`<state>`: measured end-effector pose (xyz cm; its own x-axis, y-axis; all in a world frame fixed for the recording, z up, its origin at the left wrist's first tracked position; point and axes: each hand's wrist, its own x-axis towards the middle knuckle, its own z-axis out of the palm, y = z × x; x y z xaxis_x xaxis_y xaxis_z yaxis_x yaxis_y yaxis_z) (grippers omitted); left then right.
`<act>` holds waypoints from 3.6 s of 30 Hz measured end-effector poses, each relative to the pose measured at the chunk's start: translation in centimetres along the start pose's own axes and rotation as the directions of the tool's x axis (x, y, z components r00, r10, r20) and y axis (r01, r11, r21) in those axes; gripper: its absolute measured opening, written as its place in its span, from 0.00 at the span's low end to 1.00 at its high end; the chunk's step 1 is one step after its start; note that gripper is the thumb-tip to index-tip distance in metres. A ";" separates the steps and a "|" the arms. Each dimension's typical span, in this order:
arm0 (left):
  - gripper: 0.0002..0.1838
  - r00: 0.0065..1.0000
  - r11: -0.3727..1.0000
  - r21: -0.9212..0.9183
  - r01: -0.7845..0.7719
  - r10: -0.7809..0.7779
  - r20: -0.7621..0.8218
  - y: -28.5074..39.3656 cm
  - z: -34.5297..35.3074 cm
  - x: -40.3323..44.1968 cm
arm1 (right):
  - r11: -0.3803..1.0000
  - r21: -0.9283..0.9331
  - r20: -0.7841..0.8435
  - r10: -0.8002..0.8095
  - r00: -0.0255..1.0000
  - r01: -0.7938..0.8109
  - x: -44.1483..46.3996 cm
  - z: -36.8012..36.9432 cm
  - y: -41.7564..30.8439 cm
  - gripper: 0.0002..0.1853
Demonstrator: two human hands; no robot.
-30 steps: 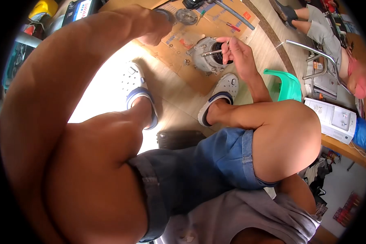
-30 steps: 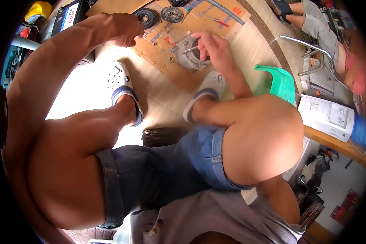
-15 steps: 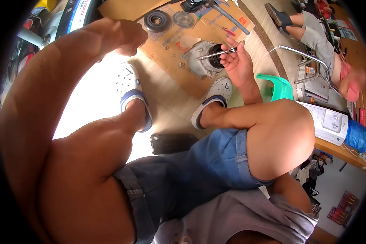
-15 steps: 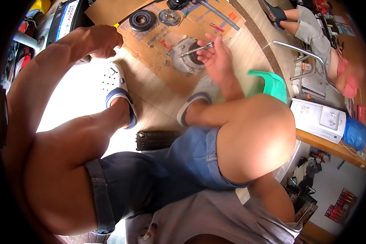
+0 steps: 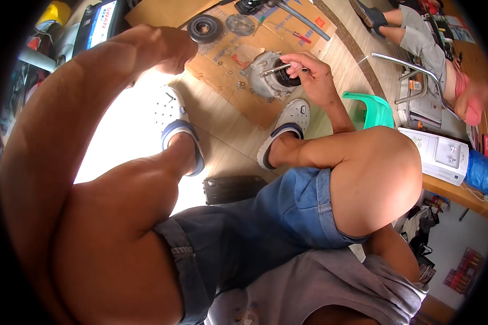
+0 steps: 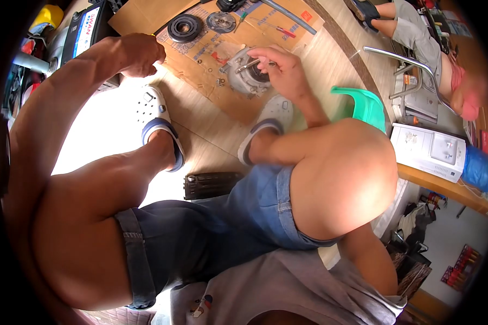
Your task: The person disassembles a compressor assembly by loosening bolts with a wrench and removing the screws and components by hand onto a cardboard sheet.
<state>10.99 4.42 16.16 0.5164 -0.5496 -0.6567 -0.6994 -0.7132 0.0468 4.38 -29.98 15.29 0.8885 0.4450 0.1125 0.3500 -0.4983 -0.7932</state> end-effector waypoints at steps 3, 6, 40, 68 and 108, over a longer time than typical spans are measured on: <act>0.15 1.000 1.000 -0.005 0.016 -0.017 -0.012 0.2 0.0 0.2 | 0.996 0.060 -0.147 0.079 0.986 -0.071 -0.4 0.6 -0.8 0.16; 0.16 0.999 1.000 0.004 0.023 -0.023 -0.027 0.4 0.0 0.6 | 0.995 0.078 -0.329 0.082 0.941 -0.060 -0.5 0.1 -1.5 0.14; 0.18 0.965 0.913 0.338 -0.229 0.258 -0.044 4.3 -4.9 5.9 | 0.609 -0.776 0.131 -0.093 0.987 0.160 -6.3 4.2 6.2 0.17; 0.17 0.989 0.974 0.194 -0.121 0.135 -0.060 5.1 -5.1 4.5 | 0.742 -0.670 0.026 -0.006 1.000 0.022 -6.0 5.1 5.6 0.16; 0.14 0.980 0.942 0.292 -0.165 0.189 -0.057 5.0 -4.5 4.6 | 0.843 -0.538 -0.035 -0.060 0.998 0.032 -7.1 5.7 6.9 0.09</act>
<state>12.13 -3.65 16.78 0.4020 -0.6986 -0.5919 -0.8883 -0.4544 -0.0670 -1.21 -32.32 5.56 0.8758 0.4475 0.1808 0.4826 -0.8059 -0.3431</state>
